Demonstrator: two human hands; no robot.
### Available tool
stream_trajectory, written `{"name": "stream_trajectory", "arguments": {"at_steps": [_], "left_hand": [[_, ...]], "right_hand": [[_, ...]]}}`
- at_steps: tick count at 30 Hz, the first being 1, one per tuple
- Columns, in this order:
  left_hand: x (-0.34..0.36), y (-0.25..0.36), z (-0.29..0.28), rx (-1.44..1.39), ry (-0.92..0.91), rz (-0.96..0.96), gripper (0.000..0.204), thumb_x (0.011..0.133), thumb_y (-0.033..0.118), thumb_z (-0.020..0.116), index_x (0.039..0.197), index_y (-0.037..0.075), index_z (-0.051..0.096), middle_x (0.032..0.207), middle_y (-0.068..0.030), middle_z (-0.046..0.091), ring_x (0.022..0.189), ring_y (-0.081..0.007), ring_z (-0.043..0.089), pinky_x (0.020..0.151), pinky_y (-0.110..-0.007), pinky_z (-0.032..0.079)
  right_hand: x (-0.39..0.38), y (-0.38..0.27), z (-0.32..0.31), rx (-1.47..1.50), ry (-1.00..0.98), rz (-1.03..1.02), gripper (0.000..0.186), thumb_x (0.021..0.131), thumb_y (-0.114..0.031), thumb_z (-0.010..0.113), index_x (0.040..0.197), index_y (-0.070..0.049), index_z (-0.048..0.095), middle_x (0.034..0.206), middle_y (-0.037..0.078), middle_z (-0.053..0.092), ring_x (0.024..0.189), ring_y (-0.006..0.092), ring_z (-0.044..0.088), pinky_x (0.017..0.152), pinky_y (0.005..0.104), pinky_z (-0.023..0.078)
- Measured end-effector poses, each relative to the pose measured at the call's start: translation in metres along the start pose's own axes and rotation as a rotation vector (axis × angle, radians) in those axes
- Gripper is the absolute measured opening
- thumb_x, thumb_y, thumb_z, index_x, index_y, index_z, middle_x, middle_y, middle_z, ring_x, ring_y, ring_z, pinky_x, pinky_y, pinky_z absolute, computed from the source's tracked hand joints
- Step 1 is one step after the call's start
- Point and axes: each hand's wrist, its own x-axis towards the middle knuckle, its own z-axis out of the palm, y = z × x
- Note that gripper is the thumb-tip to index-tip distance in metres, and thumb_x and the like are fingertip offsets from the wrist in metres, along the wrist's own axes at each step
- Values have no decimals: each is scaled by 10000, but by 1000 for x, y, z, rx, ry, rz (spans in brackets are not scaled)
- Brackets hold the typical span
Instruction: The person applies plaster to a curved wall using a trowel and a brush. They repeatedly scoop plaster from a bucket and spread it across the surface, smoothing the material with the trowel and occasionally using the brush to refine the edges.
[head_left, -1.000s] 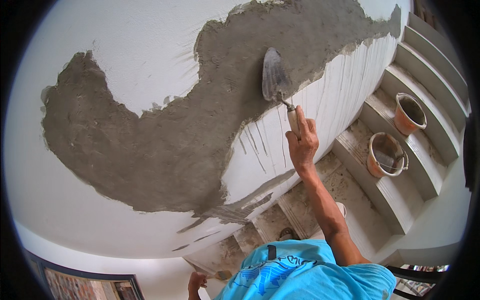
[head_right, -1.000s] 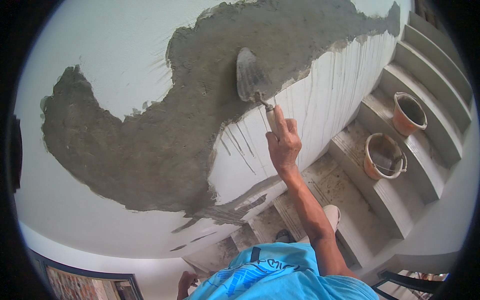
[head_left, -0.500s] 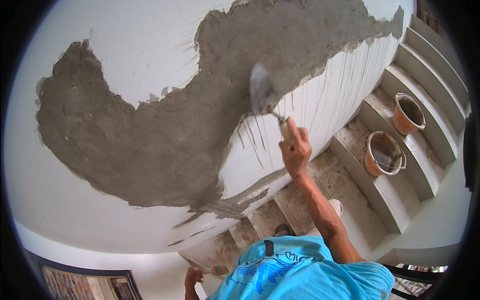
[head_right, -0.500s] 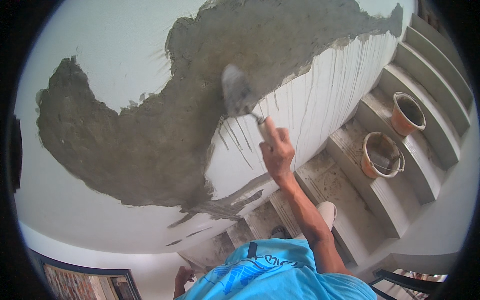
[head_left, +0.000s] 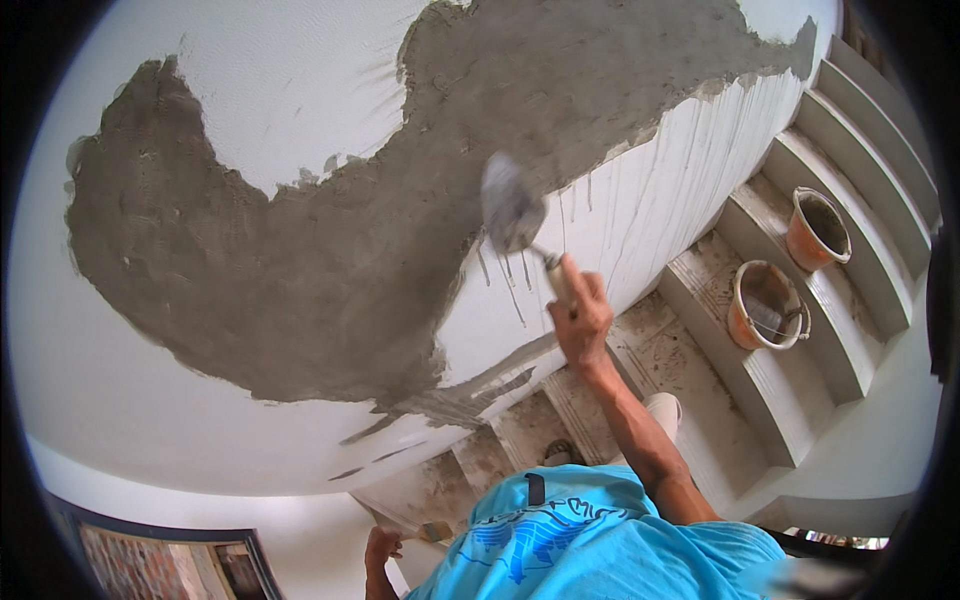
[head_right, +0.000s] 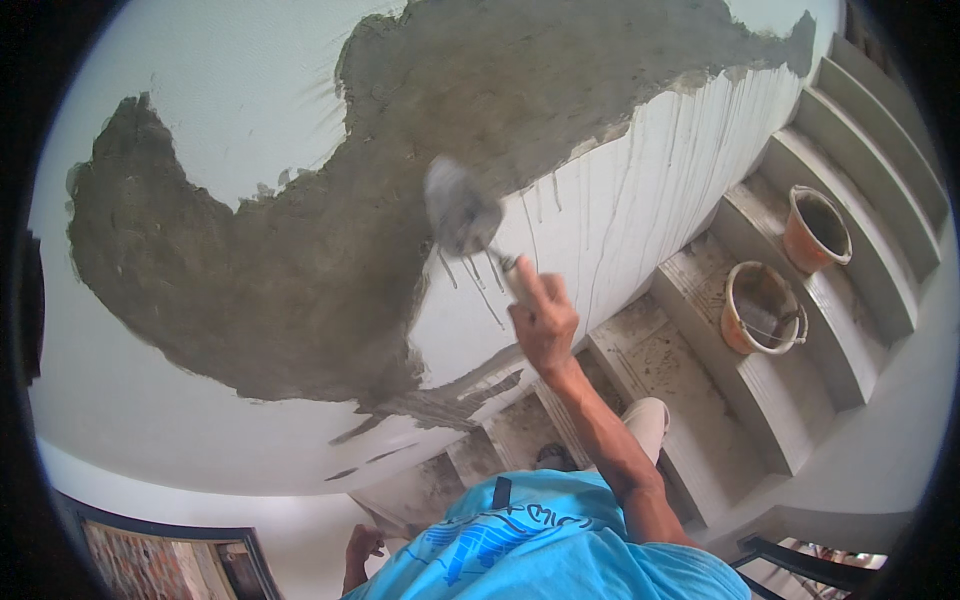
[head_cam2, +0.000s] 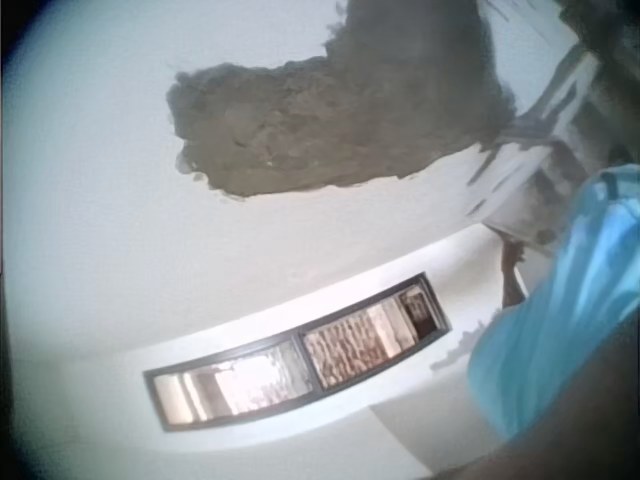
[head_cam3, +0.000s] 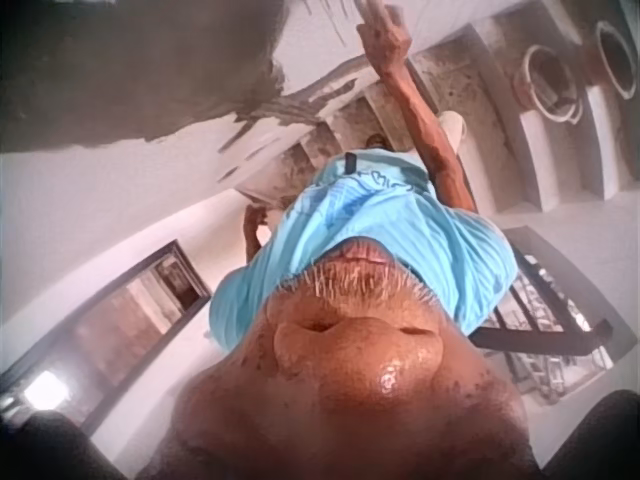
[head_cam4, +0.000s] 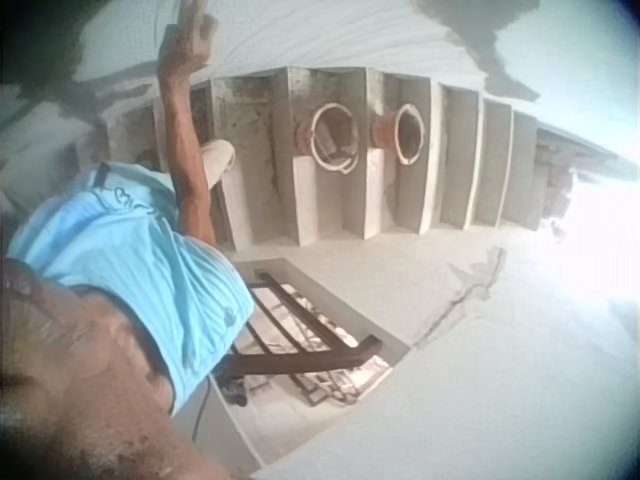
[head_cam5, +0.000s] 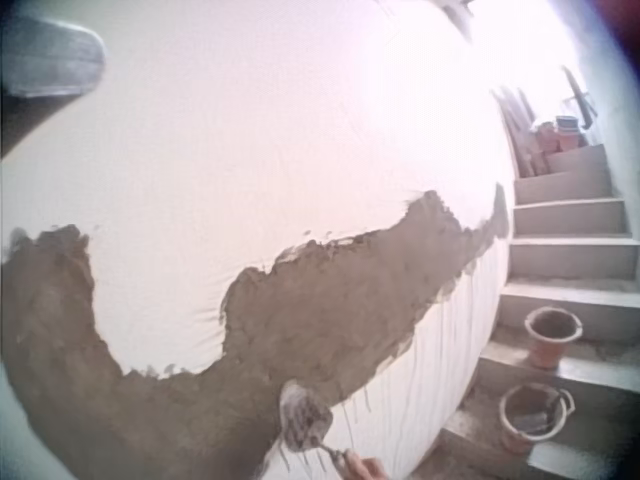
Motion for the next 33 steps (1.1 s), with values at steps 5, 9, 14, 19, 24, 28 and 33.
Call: {"name": "stream_trajectory", "arguments": {"at_steps": [5, 9, 14, 19, 24, 28, 33], "left_hand": [[-5, -5, 6, -15, -11, 62, 195, 884, 106, 657, 820, -75, 688, 667, -152, 636, 492, -236, 620, 464, -411, 620], [-8, -2, 12, 5, -43, 73, 225, 893, 135, 665, 805, -71, 682, 674, -154, 640, 498, -240, 625, 467, -403, 619], [8, -33, 4, 97, -117, 243, 283, 888, 188, 698, 774, -70, 674, 658, -153, 639, 518, -237, 648, 463, -389, 621], [3, -19, 13, -12, -5, 58, 276, 890, 186, 696, 789, -71, 678, 648, -154, 627, 515, -246, 643, 451, -414, 612], [-5, -9, 20, 25, -33, 26, 266, 897, 184, 689, 807, -66, 685, 653, -140, 631, 516, -243, 644, 458, -390, 610], [-5, -16, 19, 59, -73, 49, 243, 890, 147, 706, 827, -87, 697, 668, -163, 655, 506, -251, 649, 464, -382, 617], [4, -7, 19, -15, -77, -25, 247, 882, 148, 723, 787, -78, 687, 654, -156, 641, 496, -239, 638, 470, -386, 624]], "right_hand": [[32, 16, 1, -56, 117, 112, 830, 694, 104, 726, 1459, -181, 581, 957, 101, 629, 760, 237, 660, 639, 359, 567], [0, 16, 13, -146, -3, 13, 792, 724, 103, 680, 1458, -180, 591, 962, 82, 622, 770, 189, 633, 615, 335, 552], [-7, -25, 6, -32, -151, -82, 768, 683, 104, 703, 1409, -139, 634, 949, 101, 618, 743, 223, 643, 628, 353, 561], [37, -22, 15, -60, 50, -74, 806, 675, 85, 721, 1430, -172, 610, 928, 70, 604, 757, 213, 644, 626, 353, 571], [8, -13, 25, -182, -48, -180, 775, 691, 74, 706, 1413, -194, 621, 909, 58, 580, 716, 214, 618, 554, 348, 539], [-1, -35, 6, -113, -181, -124, 782, 679, 91, 707, 1418, -148, 620, 921, 81, 598, 746, 204, 637, 604, 350, 563], [49, -35, 3, -110, 11, -95, 781, 680, 55, 725, 1415, -191, 626, 982, 76, 607, 759, 224, 649, 622, 366, 557]]}}
